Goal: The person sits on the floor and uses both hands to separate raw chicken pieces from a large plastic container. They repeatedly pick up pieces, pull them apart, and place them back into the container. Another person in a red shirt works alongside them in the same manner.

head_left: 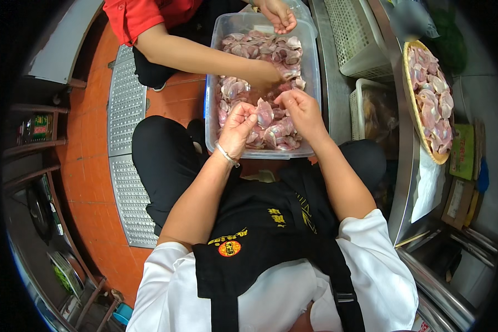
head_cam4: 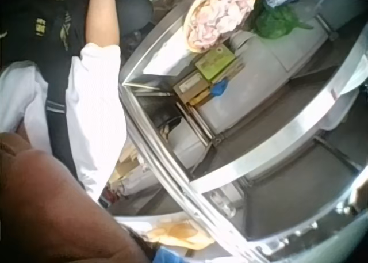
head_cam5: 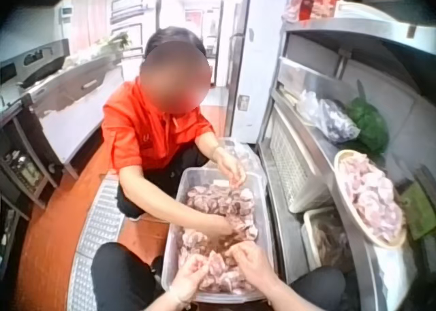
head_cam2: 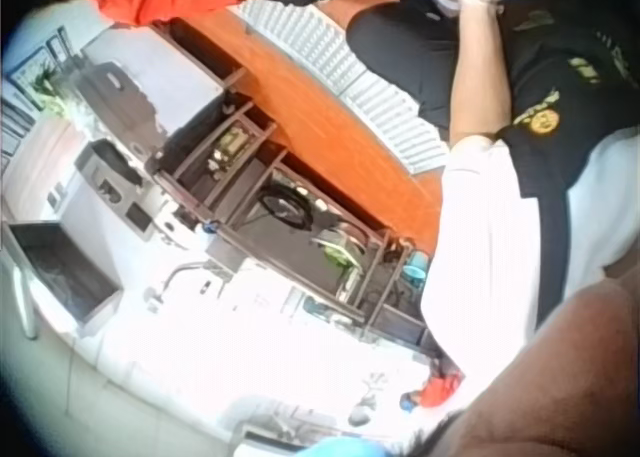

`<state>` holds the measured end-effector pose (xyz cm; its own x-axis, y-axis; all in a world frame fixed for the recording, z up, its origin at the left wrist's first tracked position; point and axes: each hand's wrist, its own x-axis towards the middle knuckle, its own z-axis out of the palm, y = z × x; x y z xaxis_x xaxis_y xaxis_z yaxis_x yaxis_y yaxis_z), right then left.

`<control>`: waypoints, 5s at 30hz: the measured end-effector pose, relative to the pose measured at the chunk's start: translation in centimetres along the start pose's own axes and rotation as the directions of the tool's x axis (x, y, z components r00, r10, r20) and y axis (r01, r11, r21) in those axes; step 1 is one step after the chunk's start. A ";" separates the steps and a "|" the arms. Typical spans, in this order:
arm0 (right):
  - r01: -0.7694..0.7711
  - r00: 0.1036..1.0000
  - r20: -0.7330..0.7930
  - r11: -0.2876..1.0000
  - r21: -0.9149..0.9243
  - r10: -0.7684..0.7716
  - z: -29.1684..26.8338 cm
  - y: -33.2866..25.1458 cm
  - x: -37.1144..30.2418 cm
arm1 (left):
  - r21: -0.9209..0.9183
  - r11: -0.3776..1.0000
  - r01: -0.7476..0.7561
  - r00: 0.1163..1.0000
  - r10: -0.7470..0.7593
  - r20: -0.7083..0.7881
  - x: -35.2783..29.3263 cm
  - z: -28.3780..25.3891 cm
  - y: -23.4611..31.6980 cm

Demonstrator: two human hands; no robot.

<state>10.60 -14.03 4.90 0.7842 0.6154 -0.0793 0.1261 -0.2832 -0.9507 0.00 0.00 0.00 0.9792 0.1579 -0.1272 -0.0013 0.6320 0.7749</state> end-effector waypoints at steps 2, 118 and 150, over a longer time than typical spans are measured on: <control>0.210 0.977 -0.023 0.976 -0.061 -0.212 0.8 -1.0 -0.5 | -0.022 1.000 0.010 1.000 -0.010 -0.010 0.0 0.2 0.1; 0.048 0.992 0.106 0.970 0.240 -0.076 1.2 -0.8 -0.6 | -0.295 0.933 0.205 0.978 -0.204 0.034 0.1 0.3 2.3; 0.277 0.940 -0.099 0.902 -0.332 -0.325 3.4 -2.4 -0.5 | -0.051 0.997 0.063 0.998 -0.063 -0.006 -0.3 0.3 2.0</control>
<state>7.85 -11.16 6.22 0.7568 0.5977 0.2646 0.5325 -0.3290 -0.7799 -0.23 0.96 1.79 0.9762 0.1222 -0.1794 0.0498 0.6783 0.7331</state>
